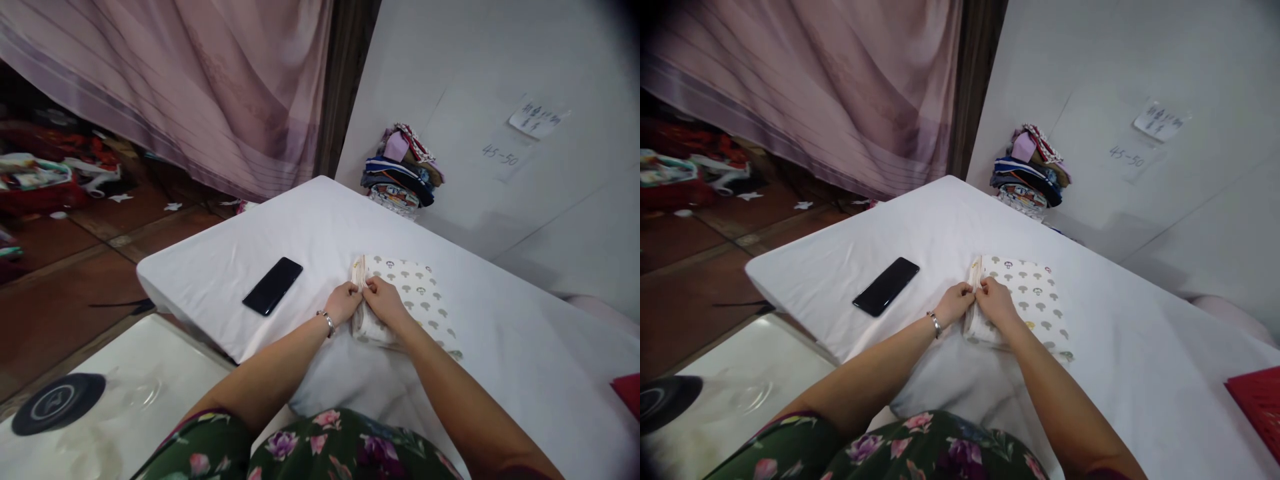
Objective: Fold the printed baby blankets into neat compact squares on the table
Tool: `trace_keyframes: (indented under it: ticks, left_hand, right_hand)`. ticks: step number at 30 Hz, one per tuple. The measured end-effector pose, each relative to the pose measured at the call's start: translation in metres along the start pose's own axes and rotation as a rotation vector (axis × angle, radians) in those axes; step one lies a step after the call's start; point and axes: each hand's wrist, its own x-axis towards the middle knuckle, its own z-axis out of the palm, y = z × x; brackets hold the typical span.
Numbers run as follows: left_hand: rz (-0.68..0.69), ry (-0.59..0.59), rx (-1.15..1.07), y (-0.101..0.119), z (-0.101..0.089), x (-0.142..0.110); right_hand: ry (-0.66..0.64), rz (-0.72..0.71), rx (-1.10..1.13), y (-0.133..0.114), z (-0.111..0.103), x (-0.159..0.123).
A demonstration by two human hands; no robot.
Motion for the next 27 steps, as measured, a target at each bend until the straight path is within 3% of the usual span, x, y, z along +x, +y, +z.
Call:
trace_keyframes:
  ticks: [5, 11, 18, 22, 27]
  left_hand:
    - [0.012, -0.015, -0.023, 0.004, -0.003, -0.003]
    - [0.004, -0.009, 0.076, 0.01, -0.004, -0.008]
    - [-0.011, 0.028, 0.183, 0.014, -0.002, -0.008]
    - [-0.038, 0.039, 0.144, 0.012, 0.0, -0.005]
    - [-0.066, 0.064, 0.15, 0.013, 0.0, -0.004]
  right_hand:
    - [-0.044, -0.128, 0.122, 0.007, 0.0, -0.005]
    - [-0.254, 0.161, 0.562, 0.014, -0.002, -0.009]
    - [-0.294, 0.162, 0.698, 0.018, -0.003, -0.01]
    - [-0.122, 0.021, 0.571, 0.04, -0.015, -0.015]
    - [0.223, -0.162, 0.139, 0.106, -0.041, -0.023]
